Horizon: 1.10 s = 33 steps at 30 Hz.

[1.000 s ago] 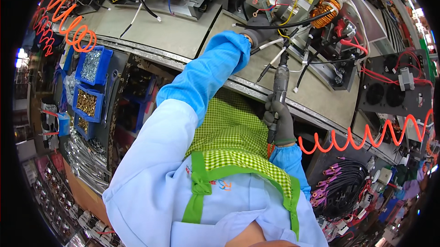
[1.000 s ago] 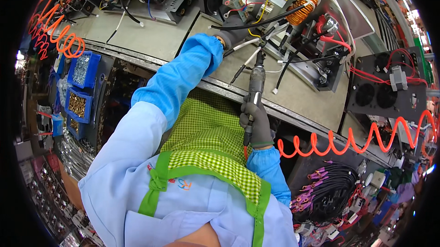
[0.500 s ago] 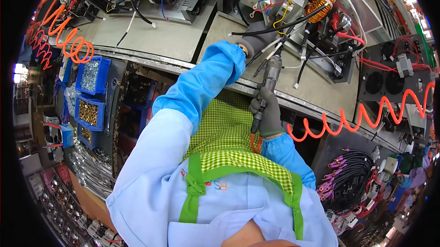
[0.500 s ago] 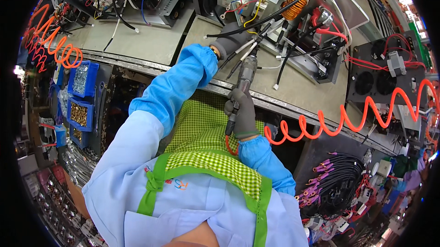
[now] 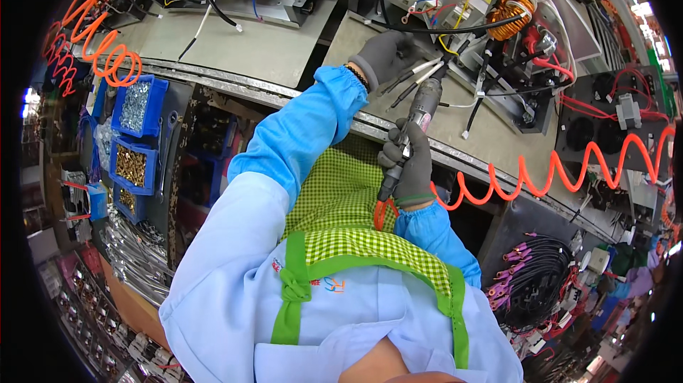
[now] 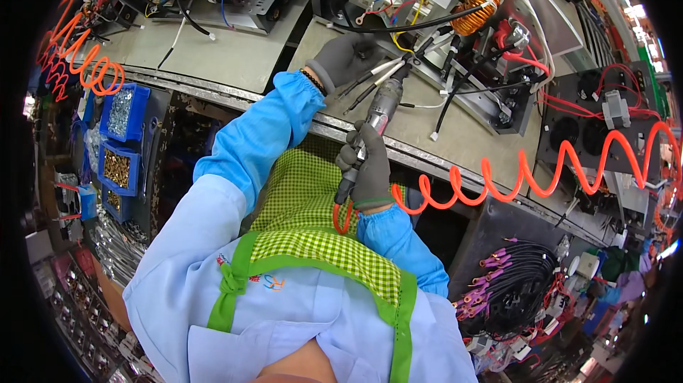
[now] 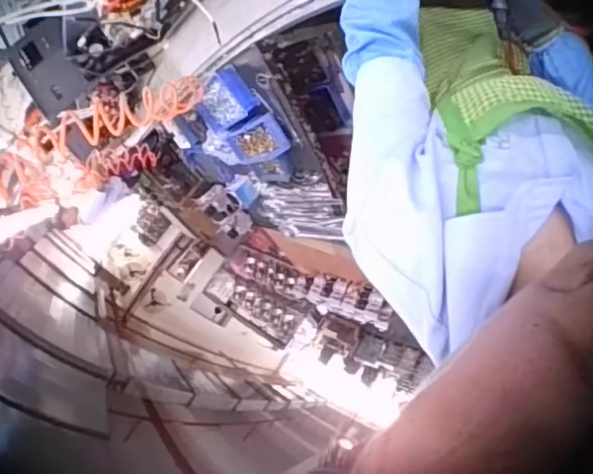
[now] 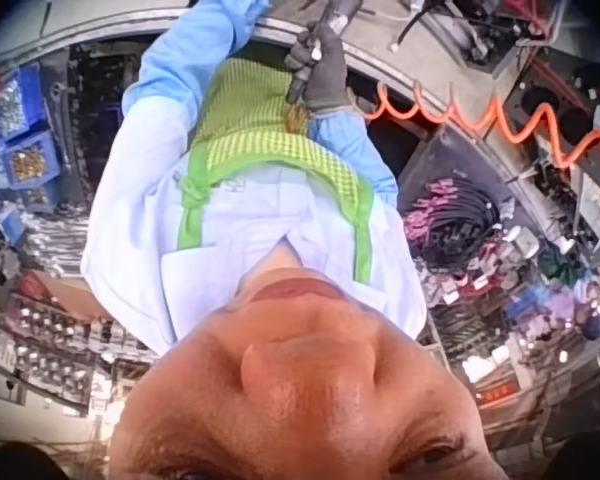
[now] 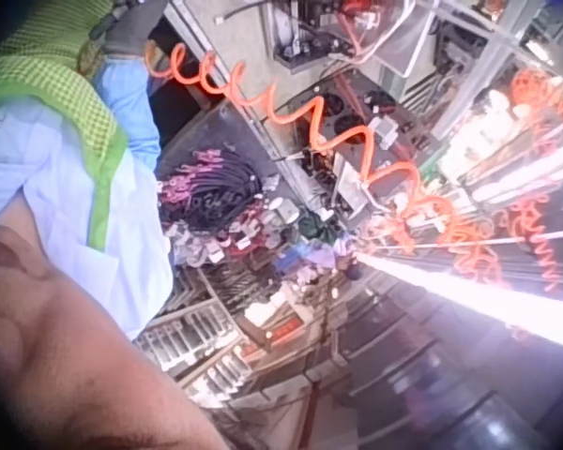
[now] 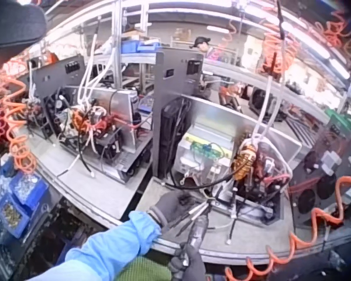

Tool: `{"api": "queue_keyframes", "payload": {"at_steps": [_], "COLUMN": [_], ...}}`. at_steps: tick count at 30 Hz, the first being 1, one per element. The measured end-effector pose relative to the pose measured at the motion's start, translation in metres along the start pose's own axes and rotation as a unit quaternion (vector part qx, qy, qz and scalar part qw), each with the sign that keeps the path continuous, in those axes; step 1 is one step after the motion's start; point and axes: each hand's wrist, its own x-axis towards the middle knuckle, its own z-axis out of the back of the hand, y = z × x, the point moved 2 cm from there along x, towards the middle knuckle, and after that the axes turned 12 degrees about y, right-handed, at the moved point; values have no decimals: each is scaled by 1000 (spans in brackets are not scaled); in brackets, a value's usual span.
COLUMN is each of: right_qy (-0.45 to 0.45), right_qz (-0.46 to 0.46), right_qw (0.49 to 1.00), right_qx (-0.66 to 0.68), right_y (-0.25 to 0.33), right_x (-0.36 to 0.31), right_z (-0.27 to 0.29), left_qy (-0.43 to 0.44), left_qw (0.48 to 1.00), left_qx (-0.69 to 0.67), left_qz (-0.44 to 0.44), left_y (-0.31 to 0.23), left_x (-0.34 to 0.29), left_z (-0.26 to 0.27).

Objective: Assembling electronic components and wiring within a metal chassis using hand tools and air tools.

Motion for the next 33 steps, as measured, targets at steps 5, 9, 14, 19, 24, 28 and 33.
{"api": "queue_keyframes", "payload": {"at_steps": [5,9,14,19,24,28,33], "right_qy": [-8,-2,14,5,1,-5,26], "right_qz": [3,7,-34,-11,-97,-117,-93], "right_qw": [1000,1000,995,985,953,941,945], "right_qx": [-21,-31,-95,-170,-287,-317,-313], "right_y": [1,2,30,18,21,27,30], "right_x": [0,-1,-19,-14,-36,-58,-64], "right_z": [0,2,17,17,15,34,44], "left_qy": [46,73,107,85,84,86,60], "left_qw": [915,959,917,938,957,873,914], "left_qx": [341,240,-362,-320,-239,-442,-331], "left_qz": [-209,-135,129,104,139,186,227], "left_y": [-12,-4,-4,-4,-7,7,0], "left_x": [-9,-7,6,9,7,7,10], "left_z": [6,-5,-17,-30,-16,-20,-27]}}
